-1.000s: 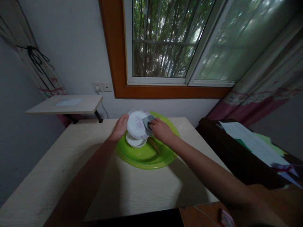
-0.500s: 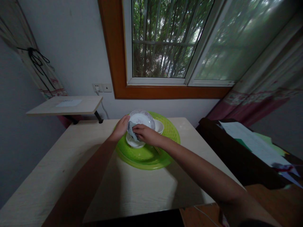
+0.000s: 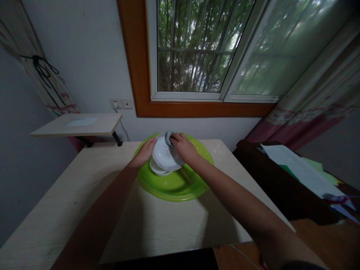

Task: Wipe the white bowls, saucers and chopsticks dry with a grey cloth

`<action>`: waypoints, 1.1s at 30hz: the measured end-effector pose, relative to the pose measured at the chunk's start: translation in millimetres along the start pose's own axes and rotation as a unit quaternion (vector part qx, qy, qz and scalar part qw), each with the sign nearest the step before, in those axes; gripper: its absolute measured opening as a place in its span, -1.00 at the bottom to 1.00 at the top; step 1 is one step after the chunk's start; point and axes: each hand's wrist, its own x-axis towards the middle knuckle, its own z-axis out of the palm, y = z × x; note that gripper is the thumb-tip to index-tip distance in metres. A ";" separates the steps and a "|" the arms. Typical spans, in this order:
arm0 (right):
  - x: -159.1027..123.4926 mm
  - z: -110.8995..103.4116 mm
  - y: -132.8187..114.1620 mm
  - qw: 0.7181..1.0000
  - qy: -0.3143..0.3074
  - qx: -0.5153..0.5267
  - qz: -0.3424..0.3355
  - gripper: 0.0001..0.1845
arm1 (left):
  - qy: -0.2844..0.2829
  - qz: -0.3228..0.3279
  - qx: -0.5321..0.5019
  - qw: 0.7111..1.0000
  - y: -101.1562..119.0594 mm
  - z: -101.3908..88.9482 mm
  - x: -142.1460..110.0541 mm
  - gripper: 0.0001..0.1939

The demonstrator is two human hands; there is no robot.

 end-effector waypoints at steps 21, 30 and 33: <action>-20.2 16.3 -23.8 0.937 -0.048 0.298 -0.175 -0.70 | 0.045 -0.001 -0.002 0.999 -5.2 -2.3 3.1 -0.64; 17.5 24.9 -24.7 0.982 0.059 0.149 -0.103 -0.69 | -0.003 0.005 0.004 1.000 -7.6 -0.5 5.7 -0.61; 18.7 17.7 -14.3 0.993 0.055 0.093 -0.048 -0.64 | -0.002 0.000 -0.001 1.000 -8.3 -0.2 4.4 -0.58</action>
